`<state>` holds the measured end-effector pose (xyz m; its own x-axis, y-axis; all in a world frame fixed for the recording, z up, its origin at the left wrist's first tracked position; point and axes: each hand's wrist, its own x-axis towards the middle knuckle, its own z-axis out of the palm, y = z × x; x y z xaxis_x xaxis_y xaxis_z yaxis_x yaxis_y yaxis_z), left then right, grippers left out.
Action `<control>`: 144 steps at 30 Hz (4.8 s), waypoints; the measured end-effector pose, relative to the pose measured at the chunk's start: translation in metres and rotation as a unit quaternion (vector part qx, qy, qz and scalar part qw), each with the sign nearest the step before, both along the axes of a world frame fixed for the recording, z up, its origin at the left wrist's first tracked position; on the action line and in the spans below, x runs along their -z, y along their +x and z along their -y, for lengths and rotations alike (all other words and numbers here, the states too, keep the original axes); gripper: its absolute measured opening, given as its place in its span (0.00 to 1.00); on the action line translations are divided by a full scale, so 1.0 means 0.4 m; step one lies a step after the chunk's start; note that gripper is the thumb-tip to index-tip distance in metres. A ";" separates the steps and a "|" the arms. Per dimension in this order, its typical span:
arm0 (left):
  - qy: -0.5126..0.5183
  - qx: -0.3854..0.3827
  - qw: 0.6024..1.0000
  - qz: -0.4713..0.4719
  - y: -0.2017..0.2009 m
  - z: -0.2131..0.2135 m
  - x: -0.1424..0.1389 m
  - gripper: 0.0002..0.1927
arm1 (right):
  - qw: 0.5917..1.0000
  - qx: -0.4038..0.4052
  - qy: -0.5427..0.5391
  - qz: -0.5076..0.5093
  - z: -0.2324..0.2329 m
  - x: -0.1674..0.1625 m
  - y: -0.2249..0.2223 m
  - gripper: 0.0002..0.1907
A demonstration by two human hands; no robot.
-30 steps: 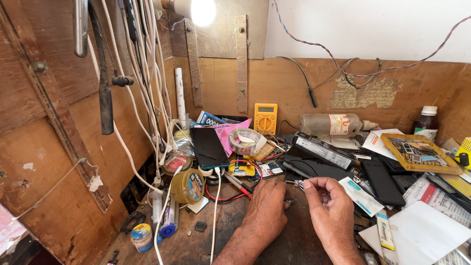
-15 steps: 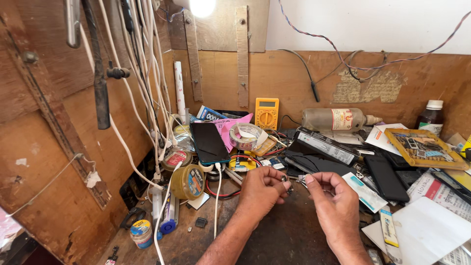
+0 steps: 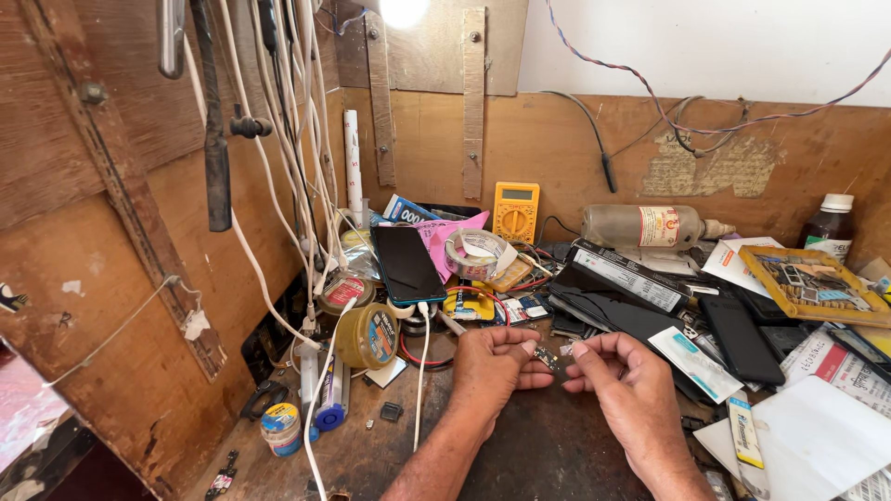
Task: The person handles a smartphone and a small electronic component on a cluttered workbench. They connect a charging cable to the phone, then use a screwdriver to adjust the small component. The person also picks up a small container and applies a substance to the component.
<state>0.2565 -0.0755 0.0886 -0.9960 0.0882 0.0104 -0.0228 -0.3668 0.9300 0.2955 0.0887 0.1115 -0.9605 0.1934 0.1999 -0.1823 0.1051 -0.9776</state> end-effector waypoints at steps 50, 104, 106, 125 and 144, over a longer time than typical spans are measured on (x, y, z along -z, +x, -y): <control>-0.062 -0.003 0.997 -0.049 0.054 0.023 -0.007 0.11 | 0.979 0.035 0.203 0.005 0.041 0.042 0.005 0.10; -0.081 0.040 0.993 -0.074 0.082 0.012 -0.018 0.20 | 0.992 -0.004 0.130 -0.004 0.019 0.029 0.027 0.08; -0.081 0.040 0.993 -0.076 0.084 0.010 -0.020 0.20 | 0.992 -0.004 0.122 -0.002 0.017 0.030 0.024 0.08; -0.072 0.030 0.992 -0.097 0.090 -0.002 -0.025 0.18 | 0.997 -0.007 0.077 -0.003 0.010 0.003 0.049 0.08; -0.009 0.021 0.996 -0.089 0.082 0.021 -0.021 0.18 | 0.965 0.089 0.214 -0.123 0.071 -0.036 0.099 0.07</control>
<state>0.2895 -0.0841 0.0970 -0.9739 0.1314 0.1848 0.1283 -0.3528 0.9269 0.3351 0.0603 0.1260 -0.8329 0.2004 0.5158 -0.3450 0.5407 -0.7672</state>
